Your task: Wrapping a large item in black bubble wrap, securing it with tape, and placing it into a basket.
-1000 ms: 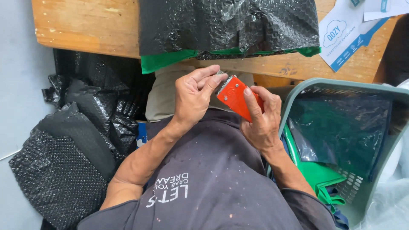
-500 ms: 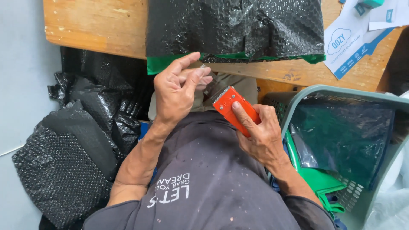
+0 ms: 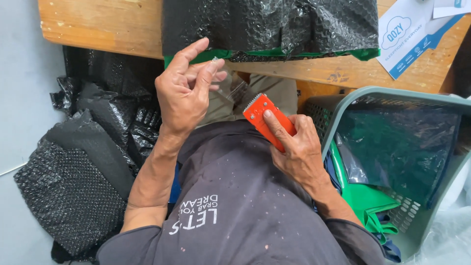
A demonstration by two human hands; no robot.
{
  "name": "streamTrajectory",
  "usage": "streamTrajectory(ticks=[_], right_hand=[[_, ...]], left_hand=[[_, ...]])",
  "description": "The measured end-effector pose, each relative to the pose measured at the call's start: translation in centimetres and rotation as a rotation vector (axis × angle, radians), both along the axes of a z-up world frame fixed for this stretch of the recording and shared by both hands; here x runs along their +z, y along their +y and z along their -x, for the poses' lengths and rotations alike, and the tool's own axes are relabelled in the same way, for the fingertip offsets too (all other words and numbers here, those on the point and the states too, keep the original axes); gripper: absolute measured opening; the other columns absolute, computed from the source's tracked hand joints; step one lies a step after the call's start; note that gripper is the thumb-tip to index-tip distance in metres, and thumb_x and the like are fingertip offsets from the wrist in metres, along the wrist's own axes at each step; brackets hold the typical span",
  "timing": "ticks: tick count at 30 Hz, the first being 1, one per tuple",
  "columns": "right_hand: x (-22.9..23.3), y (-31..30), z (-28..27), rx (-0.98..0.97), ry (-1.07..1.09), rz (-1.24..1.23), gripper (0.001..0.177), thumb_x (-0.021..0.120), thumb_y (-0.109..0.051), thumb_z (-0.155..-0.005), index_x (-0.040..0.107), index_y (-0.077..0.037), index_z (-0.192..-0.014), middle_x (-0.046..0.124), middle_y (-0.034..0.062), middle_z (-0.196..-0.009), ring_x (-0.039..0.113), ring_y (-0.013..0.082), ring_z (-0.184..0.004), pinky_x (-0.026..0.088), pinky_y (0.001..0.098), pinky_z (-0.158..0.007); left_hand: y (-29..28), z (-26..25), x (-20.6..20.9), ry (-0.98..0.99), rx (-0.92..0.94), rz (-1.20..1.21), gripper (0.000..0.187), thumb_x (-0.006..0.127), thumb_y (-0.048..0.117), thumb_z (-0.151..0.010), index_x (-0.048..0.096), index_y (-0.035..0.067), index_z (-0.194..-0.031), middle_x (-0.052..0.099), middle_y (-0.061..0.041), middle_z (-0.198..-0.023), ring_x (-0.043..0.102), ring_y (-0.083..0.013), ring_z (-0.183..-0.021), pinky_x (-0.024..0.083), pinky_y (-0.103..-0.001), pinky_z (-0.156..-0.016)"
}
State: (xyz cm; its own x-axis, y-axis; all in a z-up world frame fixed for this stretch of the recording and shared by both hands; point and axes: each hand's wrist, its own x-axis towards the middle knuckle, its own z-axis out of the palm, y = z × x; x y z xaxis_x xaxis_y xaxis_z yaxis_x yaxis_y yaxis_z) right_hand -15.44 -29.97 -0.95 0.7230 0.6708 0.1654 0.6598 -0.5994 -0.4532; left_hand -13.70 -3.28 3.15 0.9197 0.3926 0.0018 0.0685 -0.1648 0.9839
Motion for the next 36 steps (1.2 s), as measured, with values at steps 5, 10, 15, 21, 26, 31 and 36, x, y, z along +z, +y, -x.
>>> streamTrajectory(ticks=[5,10,15,21,26,31,36], right_hand=[[-0.2,0.3,-0.4,-0.003,0.001,0.053,0.081,0.071,-0.002,-0.081,0.045,-0.02,-0.156,0.047,0.0192,-0.103,0.044,0.0353,-0.083,0.045,0.0477,-0.081],[-0.6,0.5,-0.4,0.0,0.004,0.065,0.086,0.073,0.001,-0.079,0.044,-0.022,-0.157,0.046,0.0185,-0.103,0.043,0.0342,-0.082,0.045,0.046,-0.079],[-0.2,0.1,-0.4,0.014,0.022,0.041,0.082,0.076,0.0,-0.083,0.046,-0.021,-0.155,0.047,0.0191,-0.104,0.045,0.0355,-0.083,0.046,0.0482,-0.08],[-1.0,-0.2,-0.4,-0.001,0.032,0.034,0.087,0.075,0.0,-0.078,0.044,-0.02,-0.157,0.046,0.0182,-0.103,0.045,0.0345,-0.085,0.046,0.0469,-0.082],[-1.5,-0.1,0.2,-0.04,0.073,0.013,0.087,0.072,0.0,-0.081,0.041,-0.022,-0.159,0.044,0.017,-0.102,0.044,0.0345,-0.084,0.046,0.0462,-0.083],[-1.4,-0.6,0.6,-0.023,0.097,-0.036,0.086,0.074,0.0,-0.08,0.043,-0.021,-0.157,0.045,0.0171,-0.103,0.045,0.0339,-0.085,0.046,0.0464,-0.083],[-1.0,-1.0,1.5,-0.021,0.059,-0.087,0.082,0.075,0.002,-0.083,0.045,-0.021,-0.155,0.048,0.0167,-0.104,0.047,0.0314,-0.087,0.049,0.0437,-0.083]], left_hand=[[-0.5,0.1,-0.1,-0.098,-0.068,-0.153,0.034,0.066,0.008,-0.106,0.055,0.001,-0.137,0.079,-0.018,-0.097,0.082,-0.0239,-0.087,0.068,-0.027,-0.084],[-0.6,0.0,-0.5,-0.132,-0.062,-0.185,0.034,0.067,0.005,-0.106,0.055,0.001,-0.138,0.08,-0.015,-0.095,0.083,-0.0222,-0.089,0.066,-0.027,-0.091],[0.1,-0.5,-0.1,-0.047,-0.013,-0.109,0.034,0.065,0.009,-0.106,0.054,0.002,-0.137,0.08,-0.017,-0.1,0.083,-0.0229,-0.084,0.065,-0.025,-0.085],[-0.1,-1.1,-1.0,-0.066,-0.076,-0.078,0.035,0.065,0.012,-0.106,0.054,0.003,-0.138,0.08,-0.017,-0.102,0.083,-0.0242,-0.086,0.067,-0.025,-0.082],[-0.4,-1.4,-1.5,-0.1,-0.125,-0.083,0.034,0.063,0.009,-0.107,0.053,0.003,-0.139,0.079,-0.017,-0.102,0.082,-0.0243,-0.096,0.07,-0.031,-0.091],[0.7,-1.9,-1.7,-0.049,-0.049,0.016,0.034,0.065,0.007,-0.103,0.055,-0.002,-0.134,0.079,-0.019,-0.095,0.081,-0.0246,-0.075,0.066,-0.025,-0.076],[0.6,-1.3,-0.8,-0.052,-0.034,0.045,0.032,0.065,0.006,-0.102,0.056,-0.008,-0.129,0.077,-0.021,-0.091,0.08,-0.0251,-0.074,0.067,-0.028,-0.073]])
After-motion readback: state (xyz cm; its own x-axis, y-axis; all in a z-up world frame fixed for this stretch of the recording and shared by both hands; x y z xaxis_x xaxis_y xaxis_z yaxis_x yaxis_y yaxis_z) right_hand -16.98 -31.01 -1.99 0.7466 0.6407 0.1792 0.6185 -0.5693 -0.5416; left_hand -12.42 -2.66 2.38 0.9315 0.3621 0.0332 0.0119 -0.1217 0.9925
